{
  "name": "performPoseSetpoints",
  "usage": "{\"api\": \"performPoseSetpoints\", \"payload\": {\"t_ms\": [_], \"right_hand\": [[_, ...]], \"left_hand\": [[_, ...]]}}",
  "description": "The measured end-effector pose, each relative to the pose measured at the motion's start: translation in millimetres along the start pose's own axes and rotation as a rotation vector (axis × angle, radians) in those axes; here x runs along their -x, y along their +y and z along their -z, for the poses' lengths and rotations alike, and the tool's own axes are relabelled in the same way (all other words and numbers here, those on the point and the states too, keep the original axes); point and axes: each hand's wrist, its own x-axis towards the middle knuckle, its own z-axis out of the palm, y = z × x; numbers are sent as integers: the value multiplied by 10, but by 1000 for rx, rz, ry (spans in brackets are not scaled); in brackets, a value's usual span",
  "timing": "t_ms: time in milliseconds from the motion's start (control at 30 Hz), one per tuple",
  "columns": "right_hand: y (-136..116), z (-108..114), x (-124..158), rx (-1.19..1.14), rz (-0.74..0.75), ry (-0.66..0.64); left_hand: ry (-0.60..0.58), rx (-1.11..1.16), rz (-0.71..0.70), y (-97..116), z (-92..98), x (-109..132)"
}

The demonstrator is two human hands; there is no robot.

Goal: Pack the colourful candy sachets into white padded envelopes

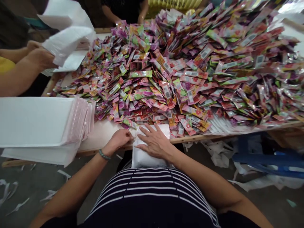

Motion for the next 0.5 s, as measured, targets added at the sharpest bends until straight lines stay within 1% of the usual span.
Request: {"api": "performPoseSetpoints", "payload": {"t_ms": [67, 167, 233, 300, 333, 400, 467, 500], "right_hand": [[-11, 3, -1, -9, -7, 0], [48, -26, 41, -51, 12, 21], [162, -77, 92, -131, 40, 28], [312, -135, 142, -250, 41, 31], [382, -156, 159, -305, 16, 38], [486, -148, 172, -364, -89, 62], [538, -39, 153, -353, -229, 89], [556, 60, 135, -351, -280, 103]], "left_hand": [[-10, 102, 43, 4, -11, 14], [-139, 376, 108, 43, -92, 37], [-203, 546, 128, 80, -149, 36], [-205, 622, 126, 119, -174, 27], [-210, 649, 131, 143, -172, 27], [-245, 706, 139, 209, -153, 49], [-319, 768, 131, 295, -135, 99], [-359, 792, 124, 337, -132, 123]]}}
